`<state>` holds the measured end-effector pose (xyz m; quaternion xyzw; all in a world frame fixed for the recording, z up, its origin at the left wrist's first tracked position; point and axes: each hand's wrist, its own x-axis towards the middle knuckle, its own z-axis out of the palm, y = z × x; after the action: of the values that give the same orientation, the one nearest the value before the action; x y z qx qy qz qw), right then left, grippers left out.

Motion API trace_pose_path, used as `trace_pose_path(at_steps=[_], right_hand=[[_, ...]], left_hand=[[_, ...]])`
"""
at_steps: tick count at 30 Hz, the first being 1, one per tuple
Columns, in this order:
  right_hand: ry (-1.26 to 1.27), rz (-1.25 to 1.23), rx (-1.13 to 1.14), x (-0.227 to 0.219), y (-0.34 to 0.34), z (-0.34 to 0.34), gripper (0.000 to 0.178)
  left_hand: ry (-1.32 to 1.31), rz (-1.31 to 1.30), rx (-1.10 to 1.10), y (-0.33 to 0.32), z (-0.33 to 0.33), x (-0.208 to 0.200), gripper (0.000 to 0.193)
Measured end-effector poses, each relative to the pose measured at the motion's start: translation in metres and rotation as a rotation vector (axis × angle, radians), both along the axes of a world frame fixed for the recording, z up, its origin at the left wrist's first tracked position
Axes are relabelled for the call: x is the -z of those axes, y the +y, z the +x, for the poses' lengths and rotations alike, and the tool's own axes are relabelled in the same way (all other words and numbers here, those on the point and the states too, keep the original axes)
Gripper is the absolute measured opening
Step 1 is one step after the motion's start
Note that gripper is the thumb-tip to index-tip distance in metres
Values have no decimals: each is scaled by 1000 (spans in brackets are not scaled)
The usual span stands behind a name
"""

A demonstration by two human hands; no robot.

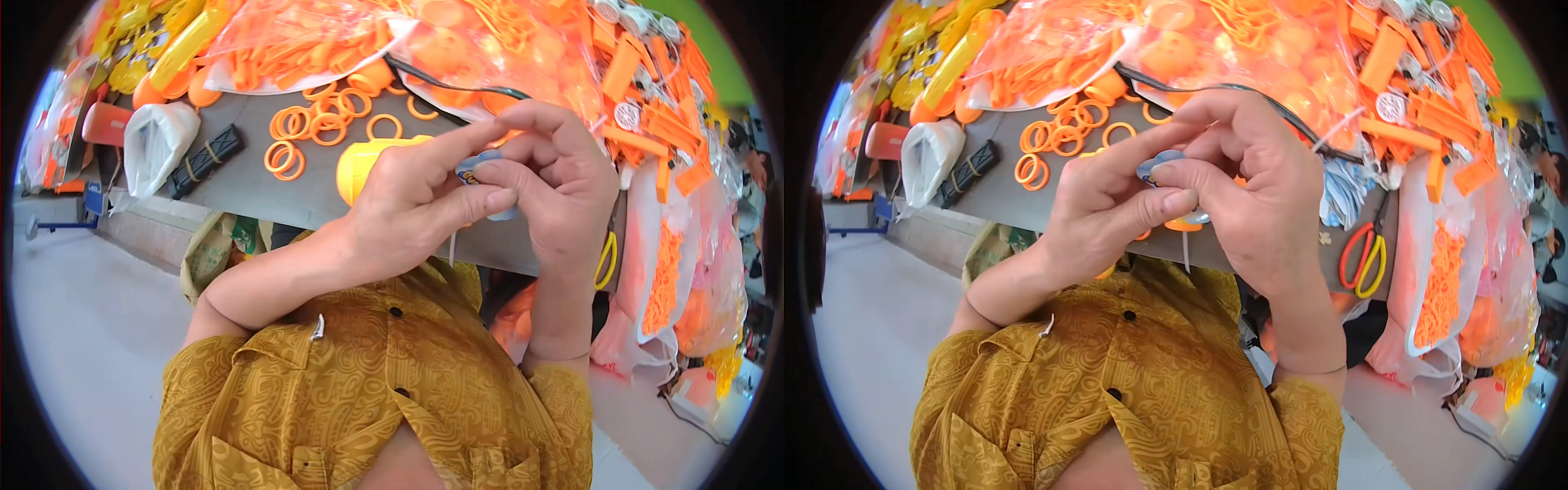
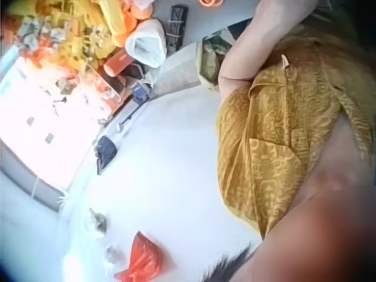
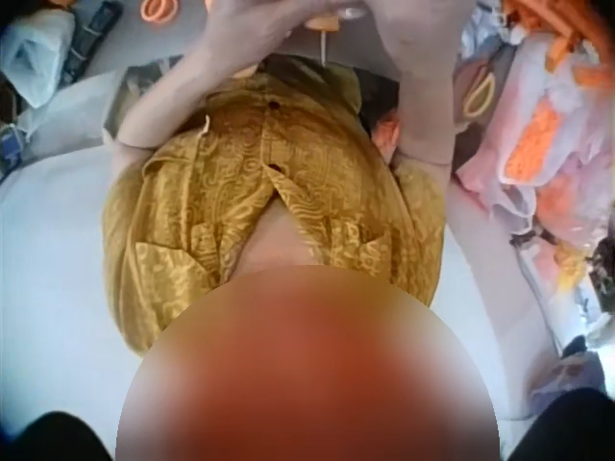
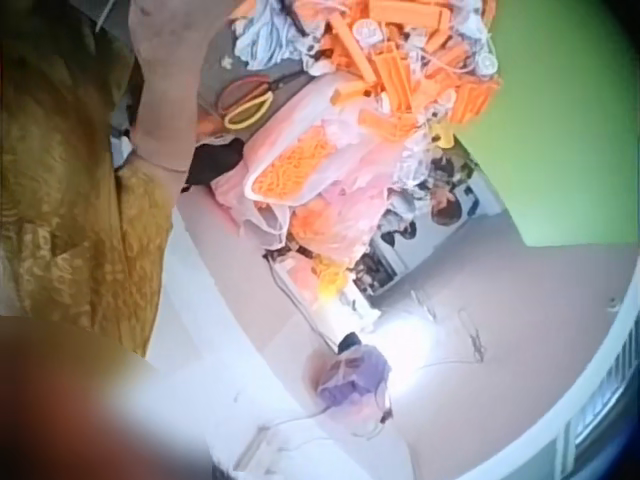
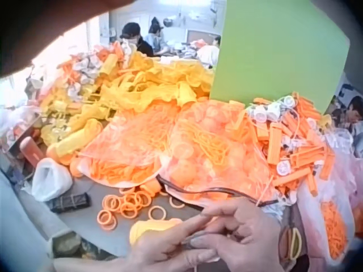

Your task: Assembling a yellow plastic toy gun by fitting various components together and trimming plastic parts.

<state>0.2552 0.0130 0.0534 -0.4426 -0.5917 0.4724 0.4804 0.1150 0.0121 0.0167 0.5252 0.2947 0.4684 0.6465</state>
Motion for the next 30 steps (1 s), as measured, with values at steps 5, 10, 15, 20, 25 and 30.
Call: trace_pose_path(at_steps=[5, 10, 15, 20, 25, 30], right_hand=[[16, -105, -116, 9, 9, -14, 32], [192, -161, -130, 11, 11, -27, 39], [29, 56, -65, 18, -2, -38, 38], [-131, 245, 5, 30, -4, -41, 37], [-95, 238, 11, 27, -2, -32, 36], [-116, 229, 21, 18, -4, -28, 36]], left_hand=[[267, 472, -251, 3, -18, 11, 25], [178, 465, -362, 6, -27, 15, 18], [186, 410, -374, 11, -39, 9, 17], [155, 344, -391, 4, -37, 9, 13], [147, 87, -289, 0, -44, 0, 13], [140, -22, -254, 0, -45, -9, 17]])
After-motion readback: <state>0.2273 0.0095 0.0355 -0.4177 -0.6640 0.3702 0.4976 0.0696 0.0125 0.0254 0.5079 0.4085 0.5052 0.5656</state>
